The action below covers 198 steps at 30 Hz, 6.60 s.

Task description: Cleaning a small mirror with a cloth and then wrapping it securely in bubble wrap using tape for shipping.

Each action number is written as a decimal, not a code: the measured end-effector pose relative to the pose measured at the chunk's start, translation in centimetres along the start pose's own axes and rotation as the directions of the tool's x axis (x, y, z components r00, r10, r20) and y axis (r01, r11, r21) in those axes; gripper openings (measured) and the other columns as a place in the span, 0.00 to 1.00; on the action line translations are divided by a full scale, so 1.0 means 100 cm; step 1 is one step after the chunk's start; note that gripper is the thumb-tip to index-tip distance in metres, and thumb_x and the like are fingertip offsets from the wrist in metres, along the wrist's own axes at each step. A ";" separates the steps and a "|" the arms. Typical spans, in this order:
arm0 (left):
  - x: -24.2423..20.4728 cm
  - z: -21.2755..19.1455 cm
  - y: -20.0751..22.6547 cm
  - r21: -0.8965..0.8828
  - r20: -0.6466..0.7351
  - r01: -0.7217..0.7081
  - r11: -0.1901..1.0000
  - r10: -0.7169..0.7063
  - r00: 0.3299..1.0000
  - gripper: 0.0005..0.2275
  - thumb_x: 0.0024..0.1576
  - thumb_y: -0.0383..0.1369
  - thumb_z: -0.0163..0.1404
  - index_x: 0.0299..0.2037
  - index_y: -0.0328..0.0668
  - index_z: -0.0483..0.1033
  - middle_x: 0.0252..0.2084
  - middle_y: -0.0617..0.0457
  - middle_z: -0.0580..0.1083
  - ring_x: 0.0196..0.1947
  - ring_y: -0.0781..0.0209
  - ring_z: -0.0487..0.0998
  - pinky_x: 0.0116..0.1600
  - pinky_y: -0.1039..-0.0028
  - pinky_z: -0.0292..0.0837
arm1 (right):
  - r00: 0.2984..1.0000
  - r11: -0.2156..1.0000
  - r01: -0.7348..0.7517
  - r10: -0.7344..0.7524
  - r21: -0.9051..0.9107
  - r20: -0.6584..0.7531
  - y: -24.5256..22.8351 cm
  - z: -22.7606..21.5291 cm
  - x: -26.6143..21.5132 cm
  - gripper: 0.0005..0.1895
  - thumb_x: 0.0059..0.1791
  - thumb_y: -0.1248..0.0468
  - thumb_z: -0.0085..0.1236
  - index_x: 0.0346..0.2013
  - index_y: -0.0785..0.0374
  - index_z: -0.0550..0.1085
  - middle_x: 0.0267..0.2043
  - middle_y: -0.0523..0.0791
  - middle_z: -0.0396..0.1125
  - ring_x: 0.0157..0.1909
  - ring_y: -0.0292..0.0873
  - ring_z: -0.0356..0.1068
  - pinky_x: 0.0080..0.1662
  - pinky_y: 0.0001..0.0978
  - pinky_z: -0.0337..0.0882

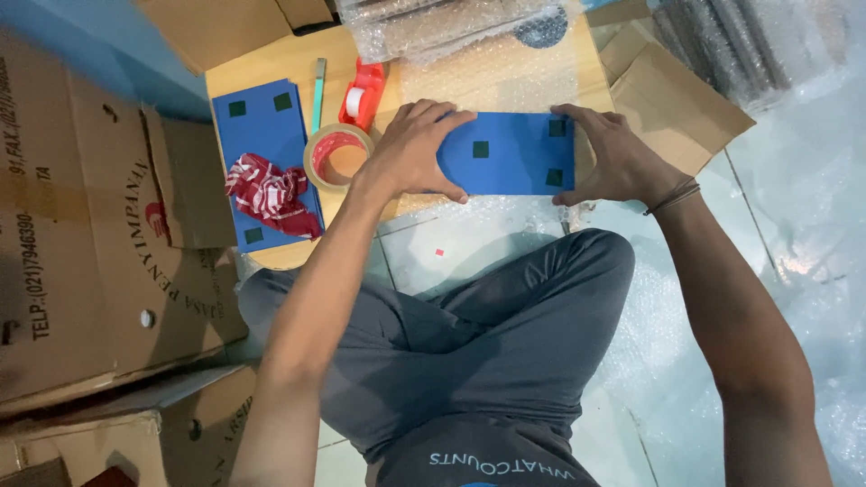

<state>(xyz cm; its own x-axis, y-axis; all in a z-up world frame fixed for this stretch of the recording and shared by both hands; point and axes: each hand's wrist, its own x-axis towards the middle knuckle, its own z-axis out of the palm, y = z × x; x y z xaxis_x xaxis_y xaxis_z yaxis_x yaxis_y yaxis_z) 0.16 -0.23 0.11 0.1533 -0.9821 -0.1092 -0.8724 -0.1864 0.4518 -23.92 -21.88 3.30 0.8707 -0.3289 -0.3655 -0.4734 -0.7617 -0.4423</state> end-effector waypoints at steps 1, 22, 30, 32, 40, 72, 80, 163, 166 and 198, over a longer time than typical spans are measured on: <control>0.001 0.003 -0.001 0.001 0.000 -0.002 1.000 0.002 1.000 0.53 0.30 0.62 0.71 0.70 0.54 0.65 0.67 0.40 0.68 0.70 0.46 0.62 0.73 0.51 0.49 | 1.000 1.000 0.002 -0.002 0.008 -0.001 0.000 0.000 0.000 0.69 0.29 0.49 0.82 0.76 0.53 0.49 0.73 0.58 0.55 0.72 0.80 0.47 0.65 0.75 0.59; -0.001 0.019 -0.009 -0.015 0.083 0.058 0.998 -0.057 0.995 0.56 0.35 0.64 0.68 0.75 0.55 0.57 0.77 0.44 0.57 0.77 0.49 0.52 0.79 0.52 0.36 | 0.991 0.985 0.122 -0.114 0.125 -0.070 0.026 0.017 -0.002 0.67 0.27 0.50 0.82 0.75 0.50 0.53 0.75 0.59 0.53 0.76 0.74 0.45 0.70 0.76 0.44; 0.003 0.024 -0.010 0.009 0.104 0.096 0.995 -0.097 0.990 0.55 0.37 0.65 0.66 0.76 0.60 0.54 0.79 0.49 0.53 0.79 0.51 0.47 0.80 0.53 0.31 | 0.992 0.982 0.113 -0.102 0.150 -0.079 0.016 0.011 -0.007 0.65 0.29 0.55 0.82 0.74 0.52 0.52 0.73 0.61 0.53 0.74 0.75 0.49 0.67 0.77 0.52; 0.002 0.025 -0.010 0.001 0.104 0.097 0.995 -0.097 0.990 0.56 0.37 0.65 0.66 0.77 0.61 0.53 0.79 0.49 0.52 0.79 0.51 0.46 0.80 0.53 0.29 | 0.991 0.980 0.117 -0.104 0.161 -0.085 0.017 0.011 -0.008 0.64 0.30 0.56 0.81 0.74 0.52 0.52 0.72 0.63 0.54 0.73 0.77 0.50 0.66 0.80 0.53; -0.008 0.032 -0.003 -0.005 -0.009 0.067 0.998 -0.067 0.998 0.53 0.40 0.59 0.69 0.77 0.57 0.54 0.80 0.42 0.48 0.78 0.37 0.41 0.80 0.49 0.28 | 0.968 0.981 0.173 -0.154 0.083 -0.196 0.014 0.018 -0.015 0.73 0.22 0.50 0.84 0.77 0.51 0.53 0.77 0.61 0.48 0.78 0.70 0.40 0.75 0.60 0.37; -0.054 0.052 0.019 -0.103 -0.444 -0.058 0.993 0.006 0.896 0.04 0.55 0.34 0.61 0.29 0.49 0.81 0.26 0.57 0.71 0.39 0.56 0.71 0.51 0.62 0.66 | 0.770 0.919 0.391 -0.304 0.039 -0.561 -0.008 0.082 -0.022 0.09 0.52 0.62 0.70 0.45 0.60 0.80 0.41 0.47 0.73 0.44 0.55 0.72 0.49 0.49 0.67; -0.046 0.055 0.009 -0.301 -0.399 -0.021 0.954 -0.105 0.911 0.03 0.52 0.30 0.62 0.31 0.47 0.81 0.26 0.52 0.72 0.38 0.48 0.74 0.49 0.60 0.71 | 0.856 0.926 0.325 -0.201 0.194 -0.476 -0.012 0.069 -0.019 0.16 0.45 0.69 0.73 0.47 0.63 0.80 0.36 0.49 0.76 0.43 0.60 0.75 0.50 0.50 0.71; -0.065 0.095 0.037 0.016 -0.613 0.045 0.999 -0.026 0.790 0.07 0.59 0.27 0.52 0.45 0.39 0.82 0.40 0.49 0.73 0.42 0.55 0.70 0.52 0.62 0.67 | 0.583 0.991 0.102 -0.132 -0.090 -0.802 -0.050 0.166 0.034 0.15 0.55 0.45 0.61 0.53 0.41 0.83 0.61 0.45 0.73 0.71 0.56 0.63 0.74 0.57 0.42; -0.064 0.094 0.038 -0.015 -0.621 0.041 0.999 -0.042 0.783 0.07 0.60 0.28 0.51 0.43 0.40 0.82 0.39 0.49 0.73 0.40 0.55 0.70 0.52 0.62 0.68 | 0.583 0.992 0.122 -0.101 -0.036 -0.806 -0.050 0.163 0.036 0.15 0.54 0.46 0.63 0.52 0.42 0.83 0.60 0.48 0.73 0.71 0.58 0.63 0.74 0.58 0.42; -0.075 0.049 0.028 -0.086 -0.452 0.013 0.996 -0.051 0.891 0.20 0.57 0.41 0.57 0.56 0.37 0.77 0.50 0.40 0.73 0.54 0.42 0.72 0.59 0.54 0.67 | 0.699 0.993 0.091 -0.009 0.076 -0.715 -0.054 0.149 0.029 0.16 0.52 0.41 0.62 0.51 0.38 0.82 0.63 0.41 0.71 0.73 0.53 0.60 0.73 0.55 0.45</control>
<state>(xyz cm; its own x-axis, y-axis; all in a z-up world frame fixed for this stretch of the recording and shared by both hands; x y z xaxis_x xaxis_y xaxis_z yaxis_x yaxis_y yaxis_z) -5.71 6.77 -2.13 0.3903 -0.8771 0.2798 -0.8271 -0.2005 0.5250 -20.81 -10.39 -7.57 0.7081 -0.6219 0.3344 -0.4006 -0.7438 -0.5351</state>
